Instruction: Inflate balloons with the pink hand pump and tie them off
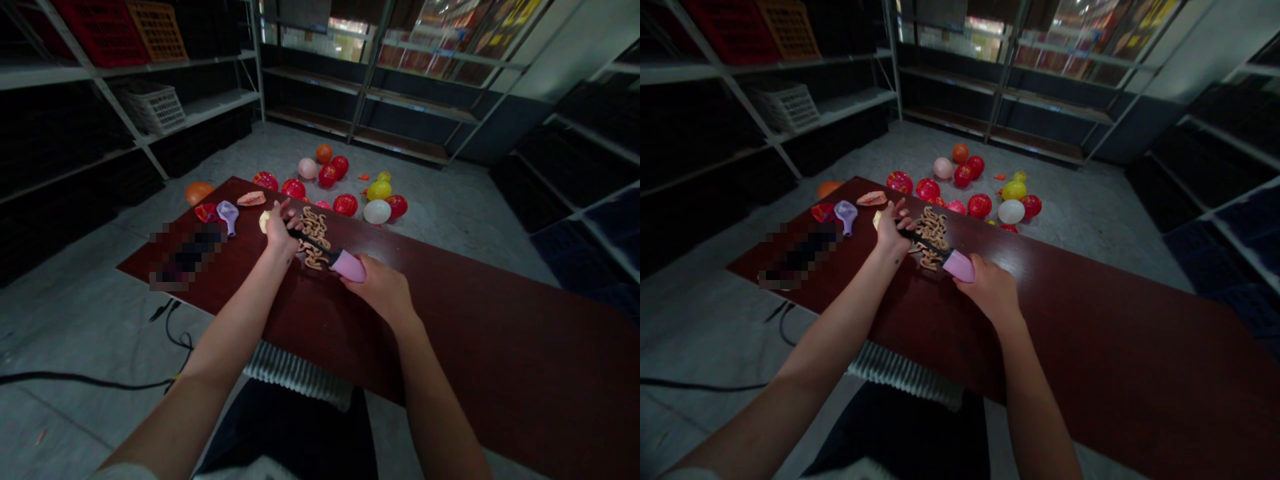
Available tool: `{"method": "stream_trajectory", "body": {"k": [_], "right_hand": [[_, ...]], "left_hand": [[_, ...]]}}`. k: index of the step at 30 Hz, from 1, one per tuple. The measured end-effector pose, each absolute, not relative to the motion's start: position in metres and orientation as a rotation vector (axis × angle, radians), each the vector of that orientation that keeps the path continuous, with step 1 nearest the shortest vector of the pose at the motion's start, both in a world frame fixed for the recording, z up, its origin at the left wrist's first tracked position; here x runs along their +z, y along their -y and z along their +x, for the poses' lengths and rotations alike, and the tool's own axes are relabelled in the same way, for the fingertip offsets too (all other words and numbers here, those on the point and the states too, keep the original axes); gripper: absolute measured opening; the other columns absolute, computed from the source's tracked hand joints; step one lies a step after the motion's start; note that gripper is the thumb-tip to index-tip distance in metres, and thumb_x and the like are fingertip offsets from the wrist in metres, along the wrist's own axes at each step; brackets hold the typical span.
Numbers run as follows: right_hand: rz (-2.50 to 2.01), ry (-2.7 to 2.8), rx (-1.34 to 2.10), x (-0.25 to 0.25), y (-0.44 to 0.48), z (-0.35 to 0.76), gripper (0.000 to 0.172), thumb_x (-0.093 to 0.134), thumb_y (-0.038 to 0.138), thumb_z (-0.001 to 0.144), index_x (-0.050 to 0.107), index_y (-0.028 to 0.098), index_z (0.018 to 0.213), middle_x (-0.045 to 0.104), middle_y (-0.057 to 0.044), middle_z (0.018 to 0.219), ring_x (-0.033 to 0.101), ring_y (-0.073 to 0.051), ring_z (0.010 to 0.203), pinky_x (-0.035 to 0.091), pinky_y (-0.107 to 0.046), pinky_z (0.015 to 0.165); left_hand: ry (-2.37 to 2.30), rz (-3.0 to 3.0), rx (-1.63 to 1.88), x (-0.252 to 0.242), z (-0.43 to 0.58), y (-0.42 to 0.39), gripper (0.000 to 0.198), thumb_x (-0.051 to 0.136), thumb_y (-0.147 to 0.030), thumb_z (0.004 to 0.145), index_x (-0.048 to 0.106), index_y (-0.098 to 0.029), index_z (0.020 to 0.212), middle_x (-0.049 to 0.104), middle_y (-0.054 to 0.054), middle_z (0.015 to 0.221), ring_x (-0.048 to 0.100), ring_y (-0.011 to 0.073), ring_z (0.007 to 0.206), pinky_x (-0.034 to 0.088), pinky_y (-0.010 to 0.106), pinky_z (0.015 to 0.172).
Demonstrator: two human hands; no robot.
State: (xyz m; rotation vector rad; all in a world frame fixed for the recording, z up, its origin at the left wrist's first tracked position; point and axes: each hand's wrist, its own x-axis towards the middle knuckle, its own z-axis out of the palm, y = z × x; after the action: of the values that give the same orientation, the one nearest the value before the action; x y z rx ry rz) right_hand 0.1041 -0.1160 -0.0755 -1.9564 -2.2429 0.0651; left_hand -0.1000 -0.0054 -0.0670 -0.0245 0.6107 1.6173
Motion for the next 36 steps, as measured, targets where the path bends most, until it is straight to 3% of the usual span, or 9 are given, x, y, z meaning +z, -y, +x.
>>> {"method": "stream_trajectory", "body": {"k": [6,11,15,20,36], "right_hand": [[-1.9,2.219,-0.242,-0.083,0.107,0.124,0.043,0.068,0.048,0.085,0.065,0.022,0.118,0.075,-0.009,0.109,0.069,-0.027,0.095,0.044,-0.034,0.074],[-1.956,2.172,-0.355,-0.086,0.104,0.137,0.042,0.069,0.05,0.084,0.065,0.021,0.114,0.075,-0.01,0.105,0.068,-0.027,0.09,0.039,-0.033,0.07],[-1.986,2.194,-0.377,-0.088,0.105,0.142,0.037,0.066,0.049,0.086,0.065,0.019,0.108,0.074,-0.011,0.102,0.066,-0.026,0.085,0.037,-0.034,0.07],[-1.972,2.238,-0.322,-0.088,0.106,0.134,0.032,0.066,0.043,0.087,0.064,0.016,0.104,0.074,-0.013,0.099,0.066,-0.028,0.087,0.039,-0.035,0.074],[-1.971,2.23,-0.155,-0.088,0.116,0.099,0.033,0.065,0.046,0.085,0.063,0.017,0.101,0.076,-0.014,0.096,0.069,-0.026,0.078,0.035,-0.032,0.061]], "left_hand": [[-0.591,0.029,1.777,-0.059,-0.126,0.002,0.042,0.036,-0.029,0.111,0.062,-0.013,0.082,0.06,0.001,0.06,0.029,0.0037,0.032,0.025,0.017,0.035],[-0.527,0.047,1.812,-0.057,-0.125,0.006,0.053,0.036,-0.041,0.111,0.04,-0.018,0.064,0.051,-0.001,0.055,0.028,0.0049,0.033,0.024,0.018,0.036],[-0.551,0.003,1.775,-0.063,-0.111,0.01,0.053,0.035,-0.04,0.111,0.025,-0.02,0.063,0.042,-0.003,0.052,0.028,0.0054,0.035,0.026,0.019,0.039],[-0.564,0.015,1.77,-0.069,-0.095,0.015,0.051,0.036,-0.028,0.109,0.025,-0.02,0.061,0.036,-0.004,0.05,0.026,0.0068,0.034,0.026,0.022,0.039],[-0.603,0.214,1.603,-0.074,-0.042,0.044,0.056,0.036,-0.029,0.109,0.027,-0.019,0.054,0.036,-0.003,0.05,0.023,0.007,0.035,0.027,0.023,0.039]]}}
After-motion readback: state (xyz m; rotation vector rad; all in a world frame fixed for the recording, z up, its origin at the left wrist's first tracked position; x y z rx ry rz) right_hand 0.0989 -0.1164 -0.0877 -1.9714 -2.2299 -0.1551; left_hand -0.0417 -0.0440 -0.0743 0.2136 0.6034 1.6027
